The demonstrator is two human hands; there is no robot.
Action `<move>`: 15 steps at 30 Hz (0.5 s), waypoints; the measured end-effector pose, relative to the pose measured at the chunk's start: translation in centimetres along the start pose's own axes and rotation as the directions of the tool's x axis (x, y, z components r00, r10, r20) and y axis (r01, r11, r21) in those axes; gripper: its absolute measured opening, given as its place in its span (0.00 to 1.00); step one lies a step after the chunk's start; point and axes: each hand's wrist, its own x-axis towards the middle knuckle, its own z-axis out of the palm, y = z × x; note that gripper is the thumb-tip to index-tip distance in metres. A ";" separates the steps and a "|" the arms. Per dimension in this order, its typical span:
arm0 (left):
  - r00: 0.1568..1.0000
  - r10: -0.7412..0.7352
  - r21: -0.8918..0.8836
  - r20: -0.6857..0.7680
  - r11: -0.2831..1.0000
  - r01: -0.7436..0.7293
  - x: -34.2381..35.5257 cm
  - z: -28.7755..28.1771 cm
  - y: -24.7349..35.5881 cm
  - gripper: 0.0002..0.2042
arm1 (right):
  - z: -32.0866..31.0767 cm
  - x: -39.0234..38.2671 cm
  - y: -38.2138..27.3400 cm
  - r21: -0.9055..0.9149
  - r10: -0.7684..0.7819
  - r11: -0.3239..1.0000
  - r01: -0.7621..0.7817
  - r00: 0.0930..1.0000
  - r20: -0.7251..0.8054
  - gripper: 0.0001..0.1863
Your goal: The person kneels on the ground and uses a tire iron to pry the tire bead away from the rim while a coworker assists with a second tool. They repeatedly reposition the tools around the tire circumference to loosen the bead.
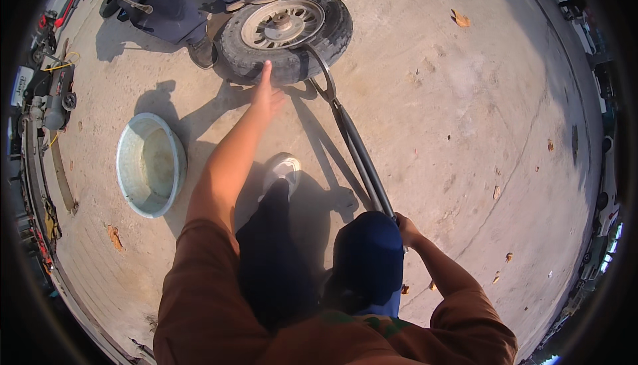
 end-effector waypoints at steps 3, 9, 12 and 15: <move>0.999 -0.013 -0.135 0.030 0.991 0.016 2.4 -0.3 -0.5 0.59 | -0.3 -1.0 -2.4 0.139 -0.005 0.990 0.005 1.000 -0.005 0.09; 0.990 -0.089 -0.322 -0.108 0.945 0.050 4.3 1.6 0.0 0.50 | -4.0 -7.2 -11.1 0.064 0.282 0.959 -0.275 0.951 -0.128 0.09; 0.989 -0.079 -0.335 -0.126 0.941 0.033 4.1 2.1 0.2 0.47 | -5.7 -9.4 -15.3 0.053 0.344 0.939 -0.340 0.932 -0.112 0.09; 0.980 -0.086 -0.342 -0.178 0.939 0.020 3.7 2.4 0.2 0.45 | -8.4 -11.4 -19.5 0.045 0.399 0.917 -0.397 0.915 -0.060 0.09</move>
